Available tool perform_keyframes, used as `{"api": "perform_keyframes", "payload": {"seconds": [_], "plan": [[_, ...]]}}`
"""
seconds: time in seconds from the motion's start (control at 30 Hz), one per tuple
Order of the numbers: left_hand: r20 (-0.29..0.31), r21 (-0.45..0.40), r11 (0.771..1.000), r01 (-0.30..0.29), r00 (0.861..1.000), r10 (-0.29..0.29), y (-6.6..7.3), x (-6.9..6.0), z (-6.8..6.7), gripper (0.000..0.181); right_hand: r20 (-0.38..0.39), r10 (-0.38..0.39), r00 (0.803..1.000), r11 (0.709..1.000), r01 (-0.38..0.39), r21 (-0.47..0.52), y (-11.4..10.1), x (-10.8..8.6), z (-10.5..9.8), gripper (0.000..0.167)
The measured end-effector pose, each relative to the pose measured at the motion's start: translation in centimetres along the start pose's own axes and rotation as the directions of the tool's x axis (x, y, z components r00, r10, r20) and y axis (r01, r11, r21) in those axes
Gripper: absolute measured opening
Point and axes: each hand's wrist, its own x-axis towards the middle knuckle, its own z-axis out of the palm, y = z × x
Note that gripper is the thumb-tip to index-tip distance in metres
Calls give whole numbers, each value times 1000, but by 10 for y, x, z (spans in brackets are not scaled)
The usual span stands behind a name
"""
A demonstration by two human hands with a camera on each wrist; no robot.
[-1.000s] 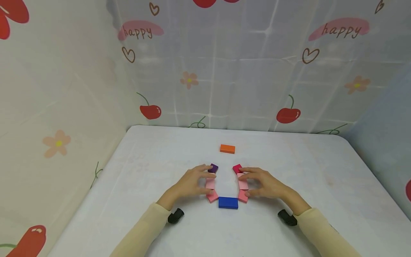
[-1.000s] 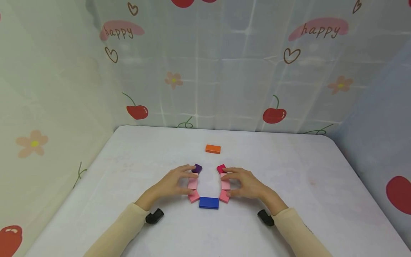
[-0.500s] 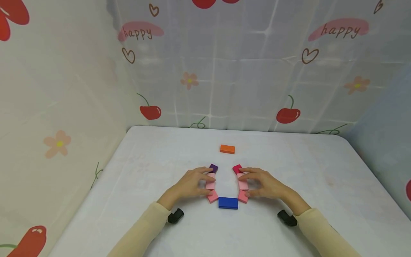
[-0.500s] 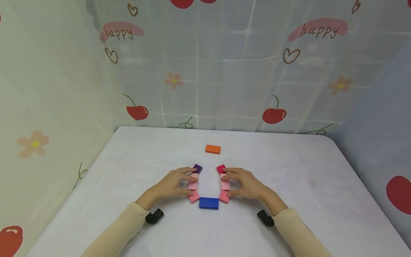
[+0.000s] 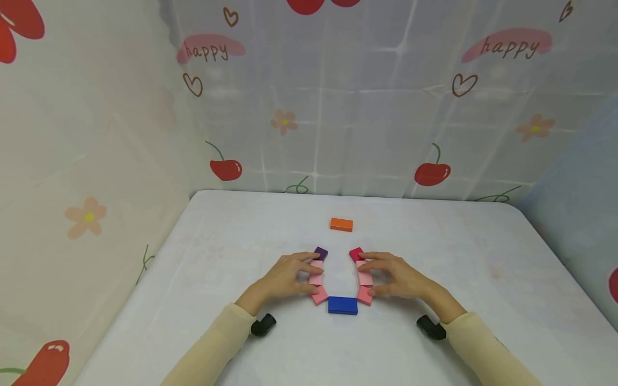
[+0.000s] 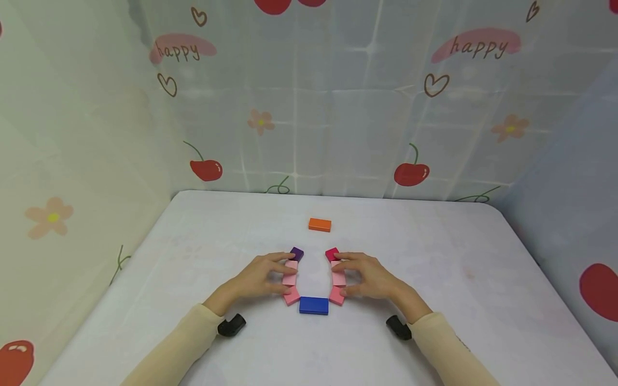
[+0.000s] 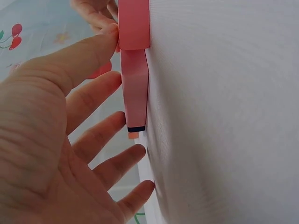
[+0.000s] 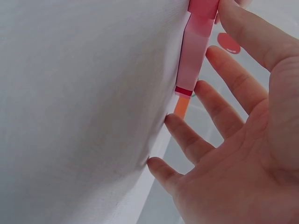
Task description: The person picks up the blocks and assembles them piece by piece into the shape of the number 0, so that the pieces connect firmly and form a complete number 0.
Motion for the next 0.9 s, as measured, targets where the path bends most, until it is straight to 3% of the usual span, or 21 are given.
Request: {"api": "perform_keyframes", "payload": {"seconds": [0.9], "plan": [[0, -35, 999, 4, 1000, -4, 0, -2, 0, 42, -8, -24, 1000, 1000, 24, -1, 5, 0, 2, 49]]}}
